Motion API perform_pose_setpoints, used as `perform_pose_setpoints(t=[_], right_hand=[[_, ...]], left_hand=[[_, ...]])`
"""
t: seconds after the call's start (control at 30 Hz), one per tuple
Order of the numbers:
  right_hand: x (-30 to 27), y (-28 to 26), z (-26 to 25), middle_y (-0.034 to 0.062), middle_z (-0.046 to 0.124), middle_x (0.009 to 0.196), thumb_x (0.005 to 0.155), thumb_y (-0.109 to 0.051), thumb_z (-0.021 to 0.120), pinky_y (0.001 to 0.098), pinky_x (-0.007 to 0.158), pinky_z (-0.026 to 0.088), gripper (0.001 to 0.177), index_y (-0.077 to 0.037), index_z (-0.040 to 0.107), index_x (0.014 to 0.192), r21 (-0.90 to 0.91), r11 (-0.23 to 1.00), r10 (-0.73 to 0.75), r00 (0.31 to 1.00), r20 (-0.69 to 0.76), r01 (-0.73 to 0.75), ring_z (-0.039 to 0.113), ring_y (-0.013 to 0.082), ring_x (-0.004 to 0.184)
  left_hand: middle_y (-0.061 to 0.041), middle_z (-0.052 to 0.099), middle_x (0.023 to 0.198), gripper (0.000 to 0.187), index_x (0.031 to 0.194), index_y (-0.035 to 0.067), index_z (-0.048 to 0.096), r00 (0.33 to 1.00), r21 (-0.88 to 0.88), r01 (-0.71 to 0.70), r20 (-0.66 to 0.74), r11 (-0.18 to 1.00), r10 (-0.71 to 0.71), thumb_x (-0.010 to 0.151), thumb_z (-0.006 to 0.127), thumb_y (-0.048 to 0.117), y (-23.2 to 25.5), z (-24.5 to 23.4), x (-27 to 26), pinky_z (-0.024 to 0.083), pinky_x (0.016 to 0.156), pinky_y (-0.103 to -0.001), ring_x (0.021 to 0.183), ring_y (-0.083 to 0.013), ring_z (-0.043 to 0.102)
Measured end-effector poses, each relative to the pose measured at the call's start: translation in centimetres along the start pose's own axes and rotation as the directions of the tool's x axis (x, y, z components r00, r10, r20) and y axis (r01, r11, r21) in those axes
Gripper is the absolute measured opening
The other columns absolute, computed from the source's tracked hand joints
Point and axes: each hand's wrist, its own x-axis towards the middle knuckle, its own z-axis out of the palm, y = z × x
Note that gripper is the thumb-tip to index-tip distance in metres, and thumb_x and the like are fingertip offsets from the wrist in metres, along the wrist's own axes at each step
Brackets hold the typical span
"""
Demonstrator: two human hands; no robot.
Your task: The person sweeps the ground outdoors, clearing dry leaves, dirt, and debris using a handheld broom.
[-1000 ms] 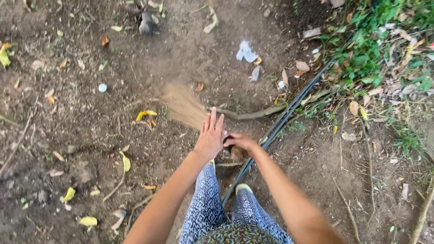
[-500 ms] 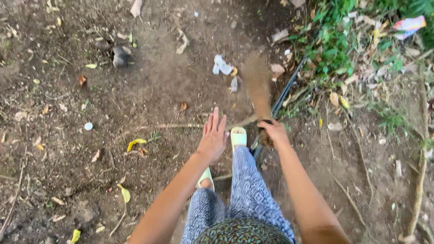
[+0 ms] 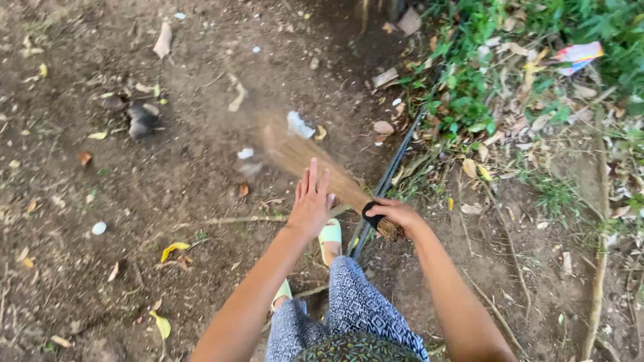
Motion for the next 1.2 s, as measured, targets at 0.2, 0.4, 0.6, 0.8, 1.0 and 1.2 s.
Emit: perform_pose_setpoints(t=[0.2, 0.4, 0.6, 0.8, 1.0, 1.2], right_hand=[[9.9, -1.6, -4.7, 0.0161, 0.077, 0.102, 0.063, -0.022, 0.086, 0.0363, 0.073, 0.066, 0.055, -0.006, 0.075, 0.114, 0.171, 0.978, -0.045, 0.915, -0.4, 0.123, 0.076, 0.0233, 0.076], [12.1, -5.4, -5.0, 0.0277, 0.067, 0.125, 0.074, -0.024, 0.087, 0.0459, 0.075, 0.065, 0.074, 0.003, 0.051, 0.133, 0.196, 0.963, 0.241, 0.919, -0.31, -0.187, 0.074, 0.0346, 0.085], [6.2, -6.9, -6.0, 0.0155, 0.052, 0.148, 0.071, -0.03, 0.092, 0.0468, 0.107, 0.04, 0.08, -0.024, 0.063, 0.146, -0.508, 0.857, -0.159, 0.983, -0.093, 0.09, 0.052, 0.0271, 0.123], [14.4, -9.2, -9.3, 0.0157, 0.077, 0.113, 0.066, -0.04, 0.085, 0.0372, 0.094, 0.055, 0.068, -0.011, 0.074, 0.126, -0.388, 0.916, -0.283, 0.849, -0.447, 0.101, 0.074, 0.0306, 0.105], [20.8, -13.4, -11.2, 0.0196, 0.074, 0.114, 0.067, -0.043, 0.088, 0.0375, 0.087, 0.057, 0.069, 0.001, 0.073, 0.118, -0.485, 0.87, -0.215, 0.818, -0.534, -0.089, 0.073, 0.032, 0.103], [9.6, -15.1, -12.7, 0.0135, 0.05, 0.142, 0.072, -0.042, 0.091, 0.0529, 0.108, 0.033, 0.08, -0.031, 0.06, 0.145, -0.774, 0.631, -0.232, 0.966, -0.115, 0.059, 0.048, 0.0312, 0.132]], left_hand=[[-0.022, -0.004, 0.168, 0.062, 0.157, 0.003, 0.026, 1.0, 0.035, -0.004, 0.018, 0.999, 0.004, 0.104, 0.048, 0.027, 1.6, -0.3, 4.1, 0.022, 0.122, -0.055, 0.152, -0.0441, 0.016], [-0.021, -0.003, 0.167, 0.064, 0.157, 0.003, 0.025, 0.998, 0.031, 0.035, 0.044, 0.999, -0.036, 0.103, 0.048, 0.027, 1.1, 0.5, 4.6, 0.021, 0.123, -0.054, 0.153, -0.0437, 0.015], [-0.026, -0.011, 0.167, 0.062, 0.158, 0.0, 0.019, 0.993, 0.08, 0.058, 0.098, 0.995, -0.066, 0.107, 0.044, 0.025, 0.9, 0.4, 6.3, 0.017, 0.122, -0.055, 0.152, -0.0448, 0.009], [-0.021, -0.008, 0.168, 0.066, 0.158, 0.004, 0.021, 0.983, 0.018, 0.136, 0.12, 0.991, -0.137, 0.102, 0.046, 0.026, 1.4, -0.9, 6.9, 0.017, 0.124, -0.052, 0.154, -0.0409, 0.009], [-0.023, -0.003, 0.168, 0.064, 0.158, 0.002, 0.022, 0.993, 0.016, 0.116, 0.023, 0.993, -0.117, 0.104, 0.046, 0.027, -0.5, 0.2, 6.2, 0.02, 0.123, -0.055, 0.154, -0.0443, 0.013], [-0.023, -0.003, 0.168, 0.065, 0.158, 0.003, 0.023, 0.993, 0.007, 0.115, 0.013, 0.993, -0.115, 0.103, 0.048, 0.026, -0.8, 0.5, 6.2, 0.021, 0.122, -0.056, 0.153, -0.0449, 0.014]])
